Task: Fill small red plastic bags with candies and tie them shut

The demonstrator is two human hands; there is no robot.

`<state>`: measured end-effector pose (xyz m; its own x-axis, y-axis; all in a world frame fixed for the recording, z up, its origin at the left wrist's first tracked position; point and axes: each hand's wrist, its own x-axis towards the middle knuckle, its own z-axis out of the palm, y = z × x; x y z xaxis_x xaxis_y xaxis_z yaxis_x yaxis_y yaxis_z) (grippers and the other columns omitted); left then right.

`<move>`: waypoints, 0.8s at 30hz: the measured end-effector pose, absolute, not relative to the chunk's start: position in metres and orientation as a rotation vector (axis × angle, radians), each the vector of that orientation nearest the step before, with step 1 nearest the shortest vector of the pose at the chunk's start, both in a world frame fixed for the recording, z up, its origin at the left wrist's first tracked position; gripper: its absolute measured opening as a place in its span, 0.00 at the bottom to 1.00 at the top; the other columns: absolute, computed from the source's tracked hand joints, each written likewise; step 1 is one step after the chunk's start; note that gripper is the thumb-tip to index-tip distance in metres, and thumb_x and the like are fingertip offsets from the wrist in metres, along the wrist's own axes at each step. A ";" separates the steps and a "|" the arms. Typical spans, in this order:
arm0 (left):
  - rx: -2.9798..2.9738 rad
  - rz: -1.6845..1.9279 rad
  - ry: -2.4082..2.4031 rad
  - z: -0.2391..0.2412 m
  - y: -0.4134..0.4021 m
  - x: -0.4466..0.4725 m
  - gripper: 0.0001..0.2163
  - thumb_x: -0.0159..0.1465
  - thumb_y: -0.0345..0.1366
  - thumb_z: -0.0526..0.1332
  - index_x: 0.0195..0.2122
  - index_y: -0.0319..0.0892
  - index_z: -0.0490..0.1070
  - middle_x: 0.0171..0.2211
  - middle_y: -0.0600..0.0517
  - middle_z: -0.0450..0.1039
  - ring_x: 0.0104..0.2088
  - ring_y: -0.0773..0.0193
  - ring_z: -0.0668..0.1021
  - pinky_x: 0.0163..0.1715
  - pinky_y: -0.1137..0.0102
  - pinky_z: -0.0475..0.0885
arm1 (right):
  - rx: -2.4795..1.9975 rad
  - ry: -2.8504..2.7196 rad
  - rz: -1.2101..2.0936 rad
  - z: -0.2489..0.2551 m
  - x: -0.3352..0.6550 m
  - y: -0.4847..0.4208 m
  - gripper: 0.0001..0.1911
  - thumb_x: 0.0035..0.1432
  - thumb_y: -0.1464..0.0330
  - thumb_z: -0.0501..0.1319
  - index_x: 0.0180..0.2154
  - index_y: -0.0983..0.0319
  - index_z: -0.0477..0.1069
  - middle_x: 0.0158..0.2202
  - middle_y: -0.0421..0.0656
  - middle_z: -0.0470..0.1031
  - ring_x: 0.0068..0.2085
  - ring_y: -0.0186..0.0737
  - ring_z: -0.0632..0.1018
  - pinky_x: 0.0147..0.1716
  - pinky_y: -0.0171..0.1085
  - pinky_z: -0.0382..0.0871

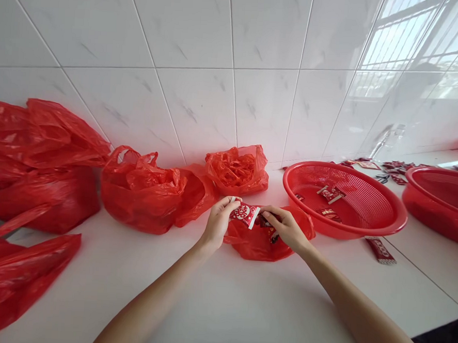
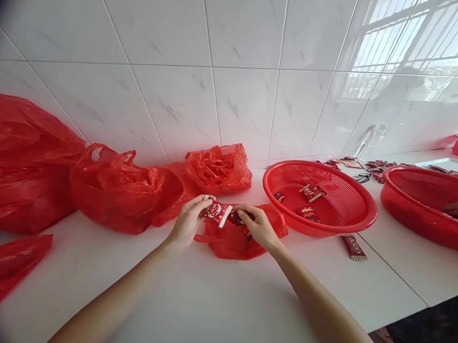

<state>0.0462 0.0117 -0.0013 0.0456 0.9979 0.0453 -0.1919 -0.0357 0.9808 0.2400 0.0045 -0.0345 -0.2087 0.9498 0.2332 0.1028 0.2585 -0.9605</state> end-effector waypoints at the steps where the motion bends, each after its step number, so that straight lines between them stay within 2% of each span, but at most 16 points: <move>1: 1.141 1.259 1.019 -0.002 0.012 0.046 0.11 0.52 0.43 0.66 0.29 0.41 0.71 0.26 0.57 0.64 0.28 0.69 0.67 0.31 0.73 0.64 | -1.029 -1.537 1.092 -0.035 0.239 0.005 0.19 0.62 0.52 0.59 0.42 0.60 0.78 0.38 0.44 0.80 0.41 0.45 0.80 0.41 0.41 0.77; 5: 1.253 1.068 1.043 -0.005 0.011 0.045 0.11 0.55 0.44 0.64 0.29 0.42 0.70 0.27 0.57 0.66 0.30 0.67 0.69 0.33 0.72 0.64 | -1.118 -1.395 1.139 -0.034 0.242 0.004 0.21 0.59 0.52 0.61 0.46 0.59 0.77 0.43 0.47 0.79 0.45 0.50 0.80 0.23 0.36 0.78; 8: 1.367 0.896 1.084 -0.008 0.011 0.043 0.11 0.57 0.45 0.62 0.28 0.43 0.68 0.27 0.57 0.66 0.29 0.66 0.68 0.32 0.71 0.62 | -1.130 -1.369 1.160 -0.031 0.246 0.003 0.21 0.58 0.53 0.63 0.47 0.60 0.77 0.42 0.47 0.80 0.47 0.54 0.80 0.20 0.36 0.78; 10: 1.433 0.789 1.115 -0.010 0.012 0.042 0.12 0.57 0.45 0.61 0.26 0.43 0.66 0.25 0.57 0.65 0.28 0.66 0.67 0.30 0.71 0.61 | -1.121 -1.409 1.101 -0.030 0.249 0.003 0.19 0.59 0.55 0.63 0.46 0.59 0.77 0.43 0.47 0.80 0.48 0.53 0.81 0.25 0.39 0.81; 12: 1.483 0.713 1.143 -0.012 0.013 0.042 0.13 0.56 0.46 0.61 0.23 0.43 0.65 0.22 0.57 0.65 0.26 0.65 0.67 0.29 0.70 0.60 | -1.106 -1.479 0.983 -0.030 0.251 0.003 0.17 0.61 0.58 0.61 0.46 0.59 0.78 0.44 0.47 0.81 0.47 0.51 0.81 0.37 0.44 0.82; 15: 1.530 0.708 1.171 -0.017 0.015 0.043 0.13 0.55 0.46 0.61 0.21 0.44 0.65 0.21 0.56 0.66 0.25 0.64 0.68 0.28 0.70 0.60 | -1.114 -1.573 0.847 -0.032 0.252 0.004 0.16 0.63 0.61 0.59 0.48 0.58 0.79 0.45 0.46 0.82 0.48 0.49 0.81 0.50 0.49 0.77; 18: 1.547 0.750 1.193 -0.022 0.018 0.042 0.15 0.55 0.47 0.62 0.19 0.44 0.63 0.20 0.57 0.64 0.24 0.65 0.66 0.26 0.71 0.58 | -1.162 -1.691 0.763 -0.036 0.254 0.005 0.16 0.62 0.64 0.59 0.49 0.57 0.79 0.48 0.46 0.81 0.50 0.50 0.80 0.53 0.49 0.75; 20: 1.550 0.775 1.208 -0.026 0.021 0.040 0.16 0.55 0.47 0.63 0.19 0.44 0.62 0.19 0.58 0.63 0.23 0.66 0.64 0.26 0.71 0.57 | -1.183 -1.769 0.697 -0.037 0.256 0.006 0.15 0.61 0.67 0.58 0.45 0.58 0.80 0.48 0.47 0.81 0.50 0.50 0.80 0.52 0.48 0.74; 24: 1.540 0.847 1.199 -0.031 0.026 0.037 0.16 0.56 0.49 0.63 0.21 0.43 0.66 0.21 0.56 0.66 0.26 0.65 0.67 0.29 0.70 0.60 | -1.227 -1.823 0.679 -0.037 0.257 0.005 0.11 0.62 0.64 0.58 0.39 0.58 0.80 0.43 0.47 0.82 0.44 0.49 0.82 0.48 0.46 0.75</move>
